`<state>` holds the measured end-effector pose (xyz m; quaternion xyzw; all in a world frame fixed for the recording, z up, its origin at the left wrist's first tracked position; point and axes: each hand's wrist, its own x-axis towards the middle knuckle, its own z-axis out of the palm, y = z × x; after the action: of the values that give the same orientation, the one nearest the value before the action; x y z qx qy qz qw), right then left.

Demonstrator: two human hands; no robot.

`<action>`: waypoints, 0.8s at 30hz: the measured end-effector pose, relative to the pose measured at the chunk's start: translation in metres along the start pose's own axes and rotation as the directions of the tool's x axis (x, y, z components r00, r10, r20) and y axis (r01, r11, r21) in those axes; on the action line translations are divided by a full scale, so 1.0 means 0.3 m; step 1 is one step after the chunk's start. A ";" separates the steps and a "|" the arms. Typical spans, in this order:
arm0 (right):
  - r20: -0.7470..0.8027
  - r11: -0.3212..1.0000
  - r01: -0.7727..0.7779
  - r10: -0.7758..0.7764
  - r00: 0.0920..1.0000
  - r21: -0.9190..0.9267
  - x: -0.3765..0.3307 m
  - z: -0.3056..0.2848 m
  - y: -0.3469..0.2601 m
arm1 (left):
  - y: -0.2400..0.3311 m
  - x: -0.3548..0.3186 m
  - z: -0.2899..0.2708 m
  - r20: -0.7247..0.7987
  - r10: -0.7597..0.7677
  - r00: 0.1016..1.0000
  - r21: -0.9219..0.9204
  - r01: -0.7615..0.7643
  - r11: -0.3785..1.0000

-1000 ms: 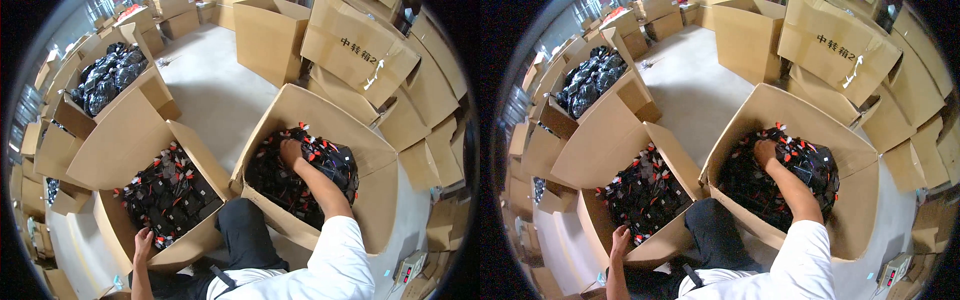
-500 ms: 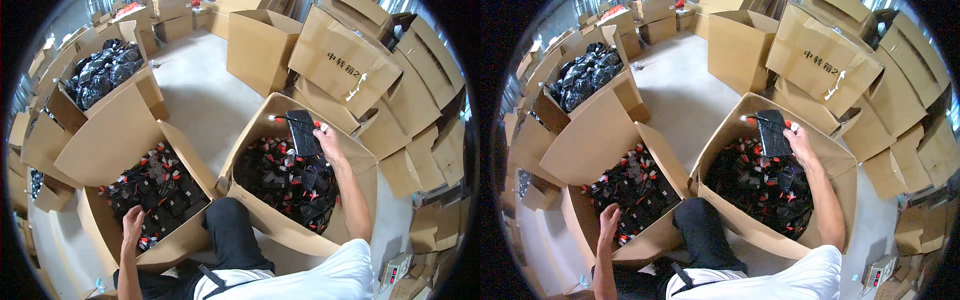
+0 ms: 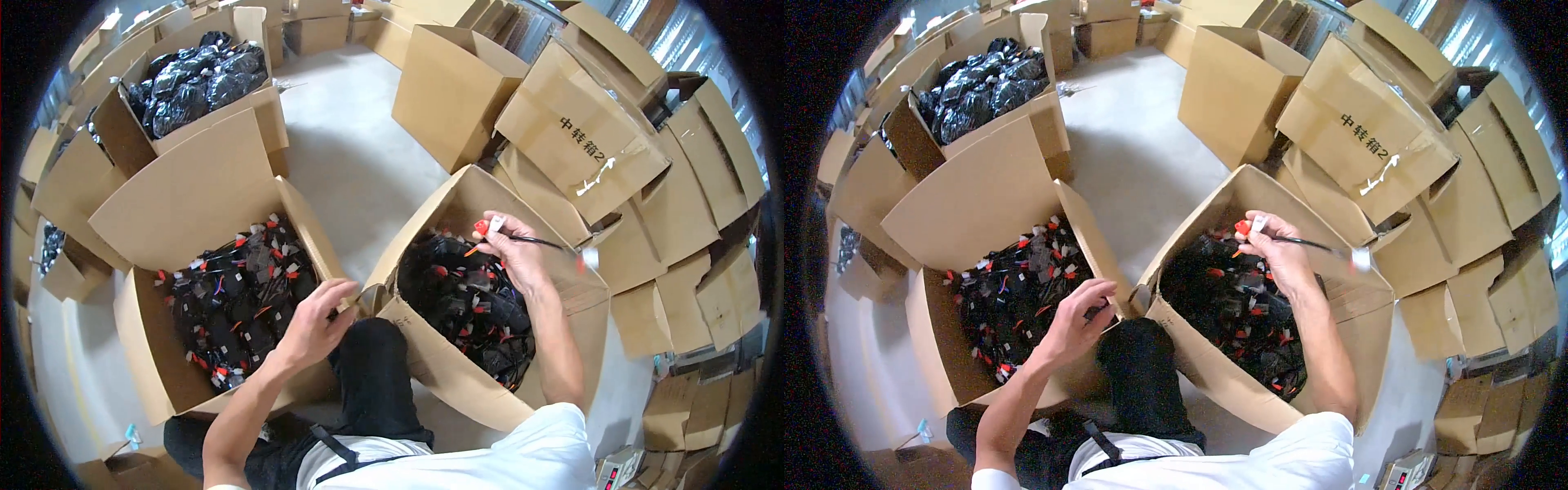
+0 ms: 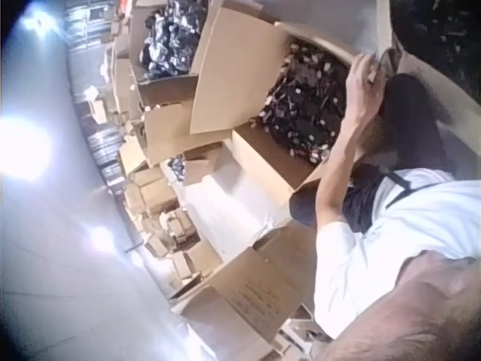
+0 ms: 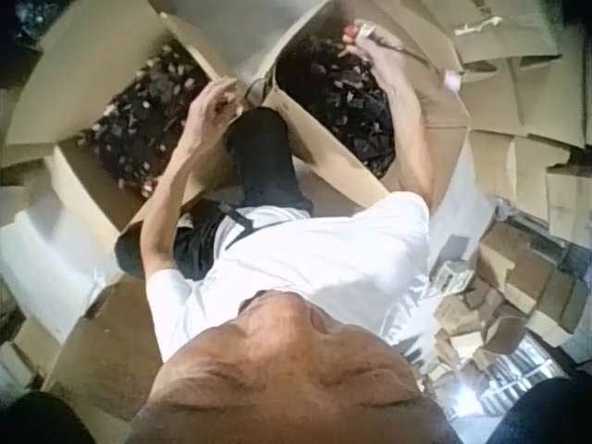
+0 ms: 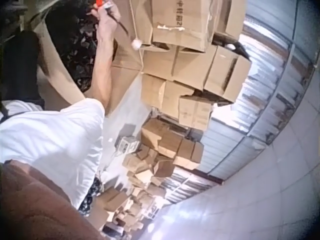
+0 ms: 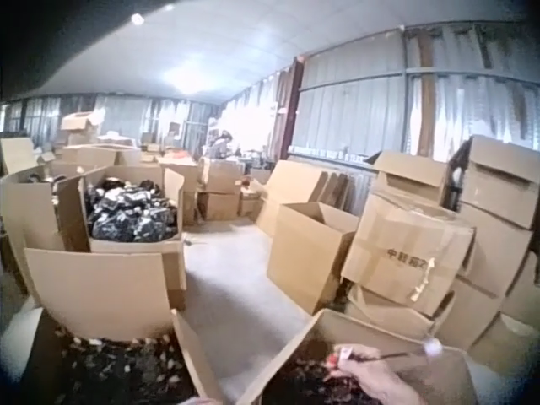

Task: The person sorts and inspects electronic modules with wiring by hand, taking them from cardboard boxes.

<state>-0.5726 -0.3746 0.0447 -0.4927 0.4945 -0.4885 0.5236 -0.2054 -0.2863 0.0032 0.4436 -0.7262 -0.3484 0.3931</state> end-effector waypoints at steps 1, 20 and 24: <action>0.010 0.999 0.013 -0.013 1.000 -0.048 -0.008 0.010 0.013 | 0.011 0.023 0.017 0.001 0.056 0.998 -0.007 -0.056 0.998; -0.248 0.832 0.453 -0.535 0.807 -0.321 -0.156 0.091 -0.608 | 0.067 0.123 0.116 0.077 0.143 0.987 -0.040 -0.140 0.989; -0.058 0.750 0.639 -0.655 0.754 -0.172 -0.158 0.127 -0.739 | 0.074 0.157 0.213 0.109 -0.062 0.992 -0.473 0.106 0.874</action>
<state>-0.5417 -0.3342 0.2690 -0.6405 0.3556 -0.6305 0.2565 -0.2837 -0.3116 0.0059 0.3477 -0.6147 -0.5533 0.4417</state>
